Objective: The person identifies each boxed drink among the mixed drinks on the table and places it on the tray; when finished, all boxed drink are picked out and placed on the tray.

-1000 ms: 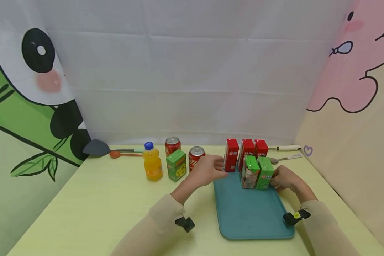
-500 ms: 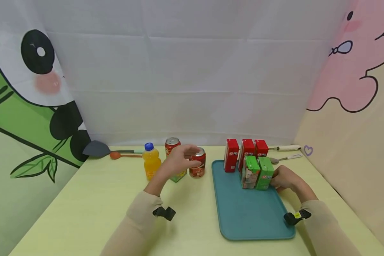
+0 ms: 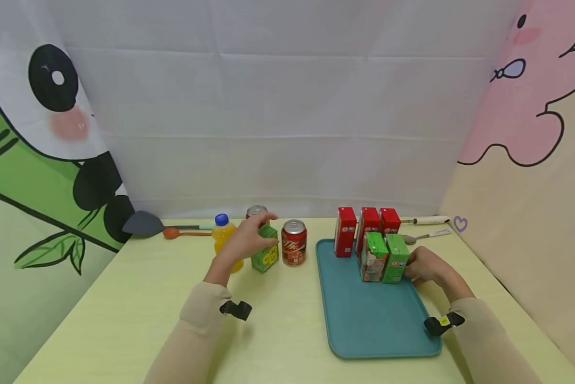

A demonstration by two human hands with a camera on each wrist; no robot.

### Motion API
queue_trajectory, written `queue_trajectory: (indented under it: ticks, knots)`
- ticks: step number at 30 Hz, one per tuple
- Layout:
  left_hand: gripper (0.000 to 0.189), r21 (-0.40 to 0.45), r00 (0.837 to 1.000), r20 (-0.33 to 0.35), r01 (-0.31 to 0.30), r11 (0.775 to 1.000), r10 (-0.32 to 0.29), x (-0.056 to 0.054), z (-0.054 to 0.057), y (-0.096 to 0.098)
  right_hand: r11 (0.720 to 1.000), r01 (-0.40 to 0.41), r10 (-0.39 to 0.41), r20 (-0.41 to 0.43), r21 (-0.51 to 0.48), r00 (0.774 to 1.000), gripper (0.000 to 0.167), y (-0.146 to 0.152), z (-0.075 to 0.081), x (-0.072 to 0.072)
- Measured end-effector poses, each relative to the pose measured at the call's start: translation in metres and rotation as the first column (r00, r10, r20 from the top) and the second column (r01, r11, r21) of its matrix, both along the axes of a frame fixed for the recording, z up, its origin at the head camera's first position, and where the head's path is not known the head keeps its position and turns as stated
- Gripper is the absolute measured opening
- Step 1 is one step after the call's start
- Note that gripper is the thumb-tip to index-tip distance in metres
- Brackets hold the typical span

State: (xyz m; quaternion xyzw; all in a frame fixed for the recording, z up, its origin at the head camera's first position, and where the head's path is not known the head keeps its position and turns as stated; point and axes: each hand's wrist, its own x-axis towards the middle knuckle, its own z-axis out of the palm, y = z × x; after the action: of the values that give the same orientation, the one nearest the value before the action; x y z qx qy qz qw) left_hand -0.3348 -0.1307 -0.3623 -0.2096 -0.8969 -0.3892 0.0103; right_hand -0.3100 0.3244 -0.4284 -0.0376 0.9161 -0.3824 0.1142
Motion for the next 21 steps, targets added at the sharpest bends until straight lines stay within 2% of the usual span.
queue_trajectory:
  ticks: [5,12,21]
  knots:
    - [0.060,-0.067,0.999,0.027,-0.016,0.998,0.018,-0.003,-0.006,-0.002,1.000,0.006,-0.006,0.012,-0.007,1.000,0.023,-0.001,0.001,0.001]
    - [0.058,-0.118,0.994,0.099,-0.031,0.993,0.043,-0.004,-0.010,-0.007,1.000,0.011,-0.011,0.038,-0.005,0.999,0.026,-0.002,0.003,-0.002]
    - [0.065,-0.186,0.993,0.112,-0.006,0.983,0.028,-0.002,-0.005,-0.011,1.000,0.007,-0.007,0.031,-0.015,1.000,0.026,-0.001,0.002,-0.001]
